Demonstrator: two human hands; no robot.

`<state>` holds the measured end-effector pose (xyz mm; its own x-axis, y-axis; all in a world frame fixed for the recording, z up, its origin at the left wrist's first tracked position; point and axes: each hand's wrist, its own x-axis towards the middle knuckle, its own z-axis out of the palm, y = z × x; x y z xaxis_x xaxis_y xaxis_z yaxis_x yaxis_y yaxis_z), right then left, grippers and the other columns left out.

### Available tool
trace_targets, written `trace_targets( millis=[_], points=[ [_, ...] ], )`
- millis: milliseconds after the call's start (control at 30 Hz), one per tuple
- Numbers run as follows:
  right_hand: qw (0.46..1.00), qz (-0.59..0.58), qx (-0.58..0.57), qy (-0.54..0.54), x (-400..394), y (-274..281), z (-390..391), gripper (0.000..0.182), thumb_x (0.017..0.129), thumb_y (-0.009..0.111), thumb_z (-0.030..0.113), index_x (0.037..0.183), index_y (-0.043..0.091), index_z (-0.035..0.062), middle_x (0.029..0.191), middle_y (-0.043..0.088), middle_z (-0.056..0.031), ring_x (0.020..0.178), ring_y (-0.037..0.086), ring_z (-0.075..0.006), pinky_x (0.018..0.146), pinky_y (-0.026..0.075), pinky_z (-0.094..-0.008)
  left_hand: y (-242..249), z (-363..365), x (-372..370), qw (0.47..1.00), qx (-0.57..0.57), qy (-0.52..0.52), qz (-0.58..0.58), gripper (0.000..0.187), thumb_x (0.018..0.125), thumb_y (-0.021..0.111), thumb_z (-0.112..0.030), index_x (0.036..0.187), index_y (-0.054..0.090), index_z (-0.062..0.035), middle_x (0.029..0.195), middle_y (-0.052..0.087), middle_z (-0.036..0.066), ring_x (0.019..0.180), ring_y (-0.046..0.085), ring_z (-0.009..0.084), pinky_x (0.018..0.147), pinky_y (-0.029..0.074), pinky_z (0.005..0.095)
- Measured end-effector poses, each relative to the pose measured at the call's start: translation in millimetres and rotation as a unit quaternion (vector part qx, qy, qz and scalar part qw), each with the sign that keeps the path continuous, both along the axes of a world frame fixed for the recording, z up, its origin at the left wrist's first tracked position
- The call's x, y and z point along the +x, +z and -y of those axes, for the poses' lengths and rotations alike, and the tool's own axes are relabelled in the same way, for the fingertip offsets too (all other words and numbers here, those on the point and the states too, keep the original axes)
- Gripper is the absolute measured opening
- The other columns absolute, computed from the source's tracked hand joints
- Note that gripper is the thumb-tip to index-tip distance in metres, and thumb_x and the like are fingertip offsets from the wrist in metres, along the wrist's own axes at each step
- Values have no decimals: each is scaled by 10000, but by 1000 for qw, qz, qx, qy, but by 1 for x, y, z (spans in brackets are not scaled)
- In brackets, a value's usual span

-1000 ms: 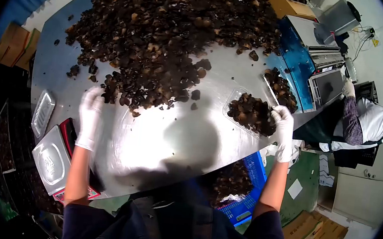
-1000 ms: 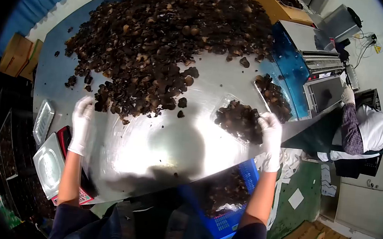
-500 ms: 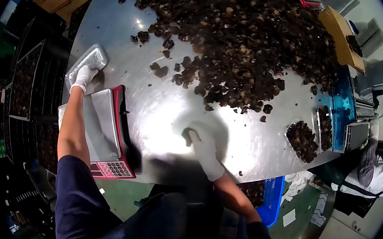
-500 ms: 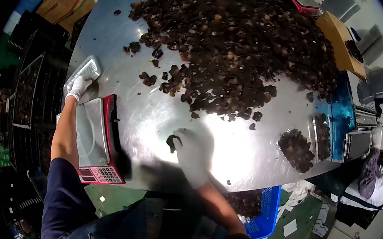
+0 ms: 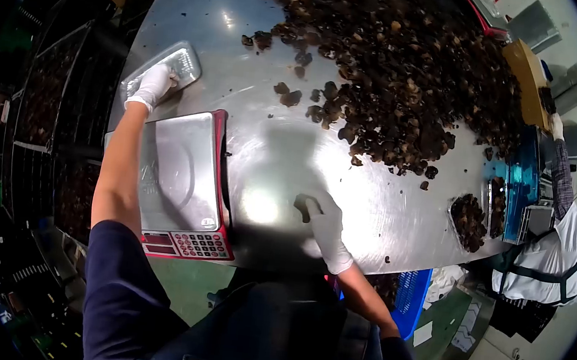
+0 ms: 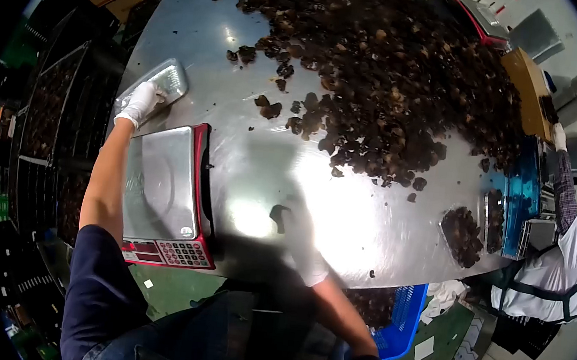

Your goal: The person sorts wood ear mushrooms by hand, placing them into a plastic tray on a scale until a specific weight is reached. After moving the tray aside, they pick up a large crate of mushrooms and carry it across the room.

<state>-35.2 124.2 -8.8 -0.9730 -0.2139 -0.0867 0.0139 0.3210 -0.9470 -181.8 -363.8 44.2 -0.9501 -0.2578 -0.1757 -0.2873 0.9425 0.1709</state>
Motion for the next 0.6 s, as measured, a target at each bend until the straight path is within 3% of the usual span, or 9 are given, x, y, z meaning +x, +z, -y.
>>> trace_targets(
  millis=[33,100,167,200,233,300,367,500,600],
  points=[
    [1000,-2,1,5,-1,14,-2,181,914,550,-3,1064,653,3,909,664,-65,679,577,-116,597,469,-243,-3,3,1,1000,-2,-8,-1,186,752,702,-71,930,750,-47,904,686,213,850,671,365,790,516,386],
    [980,192,-47,-6,-5,49,-2,182,911,556,0,1060,661,-7,972,679,-82,780,628,-139,663,496,-249,-11,8,2,994,-73,-84,-21,163,829,644,-150,927,747,-69,885,686,201,853,663,378,768,514,431],
    [998,60,-7,3,-3,56,2,212,905,540,-51,1074,661,-16,1056,677,-103,870,641,-149,785,514,-253,-34,14,1,965,-243,-63,-70,139,816,611,-120,901,709,-70,840,693,168,791,674,335,713,535,434],
    [995,85,-56,-4,-2,45,1,211,912,536,-55,1080,661,-23,1069,676,-103,876,641,-148,802,516,-253,-5,-7,17,947,-223,-85,-213,137,812,606,-114,930,676,-105,820,664,128,760,656,312,690,529,417],
    [988,111,-102,-14,-1,32,1,212,920,533,-60,1086,661,-31,1081,675,-103,882,641,-148,820,519,-252,9,-12,22,940,-195,-75,-269,116,799,636,-123,909,654,-89,871,652,138,830,634,338,743,517,434],
    [980,127,-151,-35,1,7,3,255,924,497,-55,1070,675,53,1055,675,-53,738,620,-82,563,479,-189,40,-36,50,927,-170,-44,-332,165,766,667,-85,928,634,-92,860,619,109,835,618,308,730,506,414],
    [985,113,-129,-29,-4,15,14,253,934,511,-40,1095,677,61,1062,675,-54,774,622,-81,574,480,-189,68,-73,96,911,-131,-63,-387,139,772,659,-98,906,624,-97,874,599,88,858,603,272,741,502,399],
    [983,70,-156,65,-17,76,69,262,928,552,-20,1143,671,71,991,680,-45,682,588,-113,568,468,-227,91,-148,209,938,-171,-145,-264,245,774,654,-106,1019,640,-115,925,575,58,868,567,237,747,460,360],
    [992,11,-12,128,-18,124,118,216,921,596,87,1124,667,76,967,675,-86,762,641,-196,659,504,-286,76,-179,256,959,-101,-137,-225,282,745,677,-94,1024,640,-114,910,565,42,850,559,220,725,441,362]
  ],
)
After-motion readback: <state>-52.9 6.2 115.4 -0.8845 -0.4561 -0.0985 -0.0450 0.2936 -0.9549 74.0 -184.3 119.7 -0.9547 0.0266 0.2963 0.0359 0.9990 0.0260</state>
